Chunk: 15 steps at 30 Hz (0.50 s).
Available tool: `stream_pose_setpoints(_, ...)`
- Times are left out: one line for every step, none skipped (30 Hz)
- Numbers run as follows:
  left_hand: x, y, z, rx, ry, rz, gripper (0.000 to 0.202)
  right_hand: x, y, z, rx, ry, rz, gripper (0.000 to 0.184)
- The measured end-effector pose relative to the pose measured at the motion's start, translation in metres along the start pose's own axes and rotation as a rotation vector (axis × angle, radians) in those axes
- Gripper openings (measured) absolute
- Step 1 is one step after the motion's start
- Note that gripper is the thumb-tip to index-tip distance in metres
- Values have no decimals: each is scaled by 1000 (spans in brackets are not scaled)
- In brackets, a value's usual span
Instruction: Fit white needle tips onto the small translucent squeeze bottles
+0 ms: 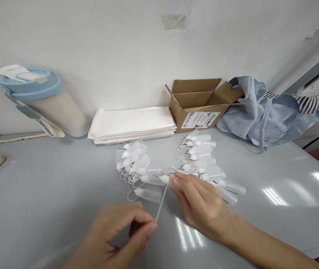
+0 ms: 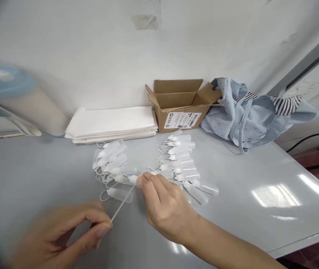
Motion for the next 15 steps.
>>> stream_pose_setpoints(-1,-2,1,-3,-70,-20,20,-1,-1,1,-3,12,-3,17)
stream_pose_setpoints(-1,-4,2,-6,-132,-38,17,-1,-2,1,-7,22,-5,18)
stream_pose_setpoints(-1,-5,3,-9,-180,-54,15,-2,-3,2,-10,29,-5,19)
stream_pose_setpoints(-1,-6,3,-10,-214,-66,14,-2,-4,3,-15,33,-4,19)
stream_pose_setpoints(-2,-7,4,-10,-236,-74,14,-1,-5,4,-17,38,2,20)
stream_pose_setpoints(-2,-7,4,-8,-251,-81,14,-1,-6,4,-23,41,12,20)
stream_pose_setpoints(-2,-7,4,-7,-259,-88,14,-1,-7,5,-32,44,26,19)
stream_pose_setpoints(-2,-7,4,-2,-261,-92,14,-1,-8,5,-42,50,42,17)
stream_pose_setpoints(-2,-8,3,7,-261,-93,14,-1,-8,5,-57,60,56,17)
stream_pose_setpoints(-1,-8,3,18,-260,-90,15,-1,-9,5,-74,70,67,16)
stream_pose_setpoints(-1,-8,3,28,-256,-85,15,-2,-9,4,-88,81,74,17)
stream_pose_setpoints(0,-8,3,36,-249,-78,15,-2,-9,3,-97,90,77,18)
stream_pose_setpoints(2,-8,3,41,-241,-72,15,-3,-9,2,-100,95,74,20)
stream_pose_setpoints(4,-8,3,41,-233,-69,15,-3,-8,1,-96,97,68,21)
stream_pose_setpoints(6,-8,4,37,-225,-68,15,-4,-7,0,-89,98,60,22)
Point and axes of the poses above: each hand's wrist, its own z-axis away from the middle knuckle, its own y-axis out of the back of the hand, x = y × z, the point moved 1 cm from there along -z, towards the middle knuckle, and after that the axes turned 5 degrees about -z, right-handed, at the moved point
